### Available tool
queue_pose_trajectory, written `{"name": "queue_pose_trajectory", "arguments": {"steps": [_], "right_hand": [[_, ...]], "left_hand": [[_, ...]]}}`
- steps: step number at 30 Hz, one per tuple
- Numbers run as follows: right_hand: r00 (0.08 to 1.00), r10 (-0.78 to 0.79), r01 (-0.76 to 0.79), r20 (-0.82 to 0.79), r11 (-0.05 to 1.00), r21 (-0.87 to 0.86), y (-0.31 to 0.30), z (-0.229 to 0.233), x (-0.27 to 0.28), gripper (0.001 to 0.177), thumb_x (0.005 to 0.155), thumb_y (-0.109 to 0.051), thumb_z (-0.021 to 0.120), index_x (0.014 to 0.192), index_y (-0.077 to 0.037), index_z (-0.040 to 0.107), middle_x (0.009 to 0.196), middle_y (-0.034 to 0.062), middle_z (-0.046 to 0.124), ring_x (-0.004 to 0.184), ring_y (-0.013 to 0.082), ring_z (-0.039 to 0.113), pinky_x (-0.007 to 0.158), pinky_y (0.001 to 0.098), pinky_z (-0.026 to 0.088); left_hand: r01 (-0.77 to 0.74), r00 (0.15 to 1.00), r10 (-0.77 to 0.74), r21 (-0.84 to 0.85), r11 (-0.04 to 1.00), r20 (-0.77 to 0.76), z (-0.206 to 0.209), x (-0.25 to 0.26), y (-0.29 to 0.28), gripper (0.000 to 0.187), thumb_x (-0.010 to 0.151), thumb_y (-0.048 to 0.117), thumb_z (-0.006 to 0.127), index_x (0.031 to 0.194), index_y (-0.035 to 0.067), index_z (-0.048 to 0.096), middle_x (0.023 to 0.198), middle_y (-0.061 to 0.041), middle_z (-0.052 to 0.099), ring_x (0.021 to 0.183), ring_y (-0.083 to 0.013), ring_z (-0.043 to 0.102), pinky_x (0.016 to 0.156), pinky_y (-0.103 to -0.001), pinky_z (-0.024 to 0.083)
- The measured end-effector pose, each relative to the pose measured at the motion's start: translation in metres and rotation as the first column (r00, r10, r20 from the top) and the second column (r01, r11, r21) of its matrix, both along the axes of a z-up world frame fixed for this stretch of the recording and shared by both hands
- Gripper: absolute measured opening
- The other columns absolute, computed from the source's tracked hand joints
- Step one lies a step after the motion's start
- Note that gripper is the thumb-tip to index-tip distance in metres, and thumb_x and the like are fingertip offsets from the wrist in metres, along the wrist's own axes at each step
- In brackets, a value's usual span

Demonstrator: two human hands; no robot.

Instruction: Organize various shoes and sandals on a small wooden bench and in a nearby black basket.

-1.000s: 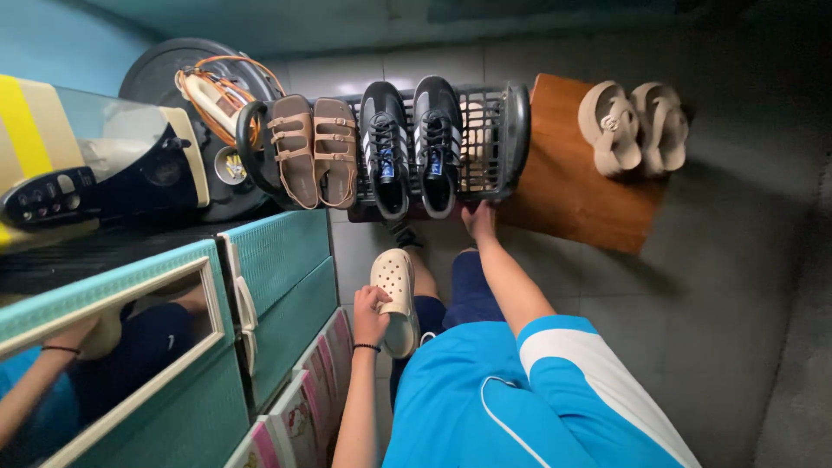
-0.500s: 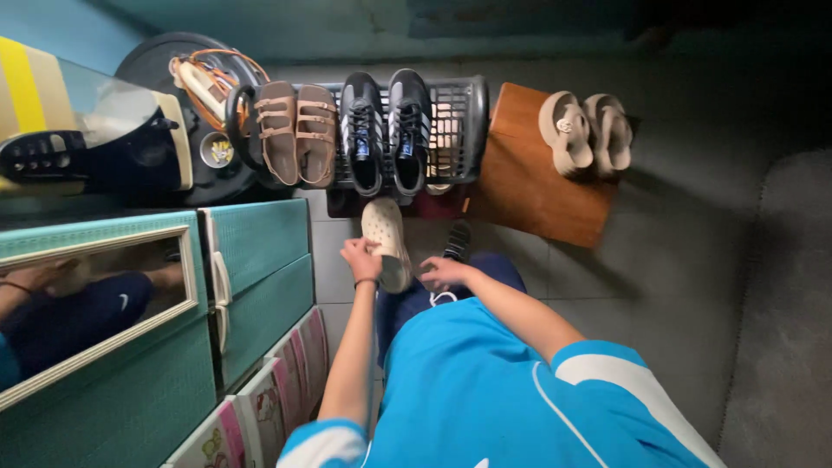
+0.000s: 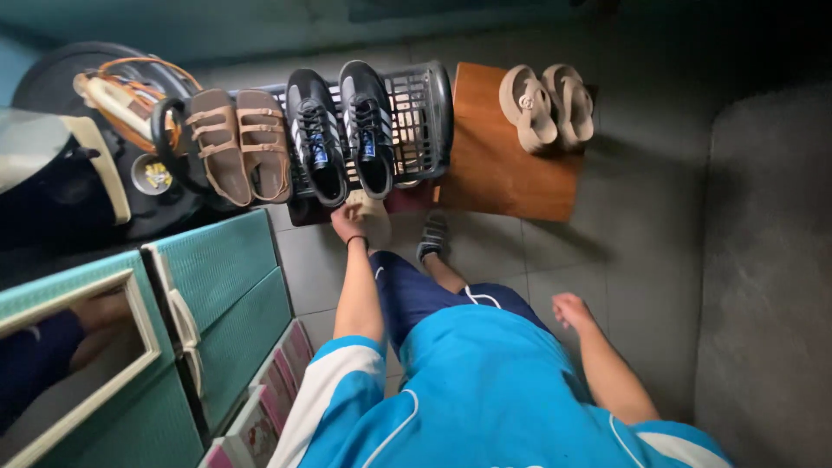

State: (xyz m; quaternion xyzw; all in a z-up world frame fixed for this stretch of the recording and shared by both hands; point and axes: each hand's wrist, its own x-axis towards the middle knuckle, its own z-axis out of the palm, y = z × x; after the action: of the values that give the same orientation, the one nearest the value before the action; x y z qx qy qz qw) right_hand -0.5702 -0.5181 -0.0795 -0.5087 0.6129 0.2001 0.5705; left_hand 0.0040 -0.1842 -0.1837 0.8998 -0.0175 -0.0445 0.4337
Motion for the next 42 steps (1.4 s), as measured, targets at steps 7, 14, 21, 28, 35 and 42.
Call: {"name": "queue_pose_trajectory", "arguments": {"steps": [7, 14, 21, 28, 35, 42], "right_hand": [[0.946, 0.296, -0.277, 0.129, 0.949, -0.148, 0.063, -0.024, -0.037, 0.021, 0.094, -0.019, 0.067, 0.106, -0.006, 0.077, 0.091, 0.0026, 0.068, 0.081, 0.0126, 0.061, 0.068, 0.0295, 0.049], [0.982, -0.184, 0.177, 0.043, 0.976, 0.127, 0.079, 0.095, 0.088, 0.029, 0.093, -0.017, 0.060, 0.119, -0.010, 0.068, 0.099, 0.0038, 0.070, 0.079, 0.0115, 0.063, 0.060, 0.0282, 0.046], [0.988, -0.150, 0.143, 0.047, 0.980, 0.137, 0.102, 0.062, 0.062, 0.030, 0.093, -0.016, 0.060, 0.120, -0.007, 0.067, 0.096, 0.0043, 0.071, 0.076, 0.0113, 0.064, 0.057, 0.0277, 0.045], [0.978, -0.192, 0.182, 0.080, 0.976, 0.121, 0.101, 0.057, 0.068, 0.029, 0.092, -0.013, 0.062, 0.120, -0.006, 0.068, 0.093, 0.0049, 0.071, 0.074, 0.0125, 0.064, 0.057, 0.0264, 0.047], [0.983, -0.135, 0.120, 0.125, 0.986, 0.116, 0.071, 0.053, 0.114, 0.027, 0.093, -0.015, 0.061, 0.118, -0.008, 0.069, 0.092, 0.0062, 0.070, 0.072, 0.0124, 0.063, 0.054, 0.0278, 0.045], [0.880, -0.314, 0.346, 0.357, 0.938, -0.027, 0.060, 0.076, 0.252, 0.048, 0.087, -0.012, 0.065, 0.132, -0.015, 0.049, 0.093, 0.0044, 0.066, 0.064, 0.0149, 0.060, 0.046, 0.0283, 0.043]], "left_hand": [[0.140, 0.986, -0.131, 0.077, 0.987, -0.106, -0.006, -0.006, -0.037, 0.034, 0.073, 0.010, 0.063, 0.107, 0.013, 0.064, 0.104, -0.003, 0.060, 0.094, -0.0214, 0.057, 0.084, -0.032, 0.042], [0.179, 0.979, -0.166, 0.103, 0.979, -0.122, 0.007, -0.027, -0.066, 0.037, 0.074, 0.012, 0.065, 0.111, 0.011, 0.064, 0.112, -0.009, 0.058, 0.102, -0.0277, 0.055, 0.090, -0.037, 0.042], [0.292, 0.955, -0.283, 0.114, 0.950, -0.090, 0.038, -0.023, -0.101, 0.041, 0.075, 0.015, 0.068, 0.115, 0.010, 0.064, 0.119, -0.015, 0.057, 0.110, -0.0340, 0.053, 0.096, -0.043, 0.042], [0.318, 0.947, -0.322, 0.162, 0.934, 0.004, 0.070, -0.007, -0.080, 0.045, 0.076, 0.017, 0.070, 0.120, 0.009, 0.065, 0.127, -0.020, 0.055, 0.118, -0.0404, 0.051, 0.101, -0.048, 0.043], [0.493, 0.854, -0.466, 0.077, 0.867, -0.230, 0.045, -0.066, -0.009, 0.041, 0.080, 0.015, 0.070, 0.121, 0.013, 0.074, 0.123, -0.019, 0.064, 0.117, -0.0383, 0.059, 0.104, -0.044, 0.047], [0.208, 0.757, -0.360, -0.322, 0.924, -0.546, 0.091, -0.056, 0.007, 0.036, 0.091, 0.021, 0.068, 0.125, 0.012, 0.075, 0.123, -0.010, 0.077, 0.109, -0.0159, 0.071, 0.098, -0.030, 0.054]]}}
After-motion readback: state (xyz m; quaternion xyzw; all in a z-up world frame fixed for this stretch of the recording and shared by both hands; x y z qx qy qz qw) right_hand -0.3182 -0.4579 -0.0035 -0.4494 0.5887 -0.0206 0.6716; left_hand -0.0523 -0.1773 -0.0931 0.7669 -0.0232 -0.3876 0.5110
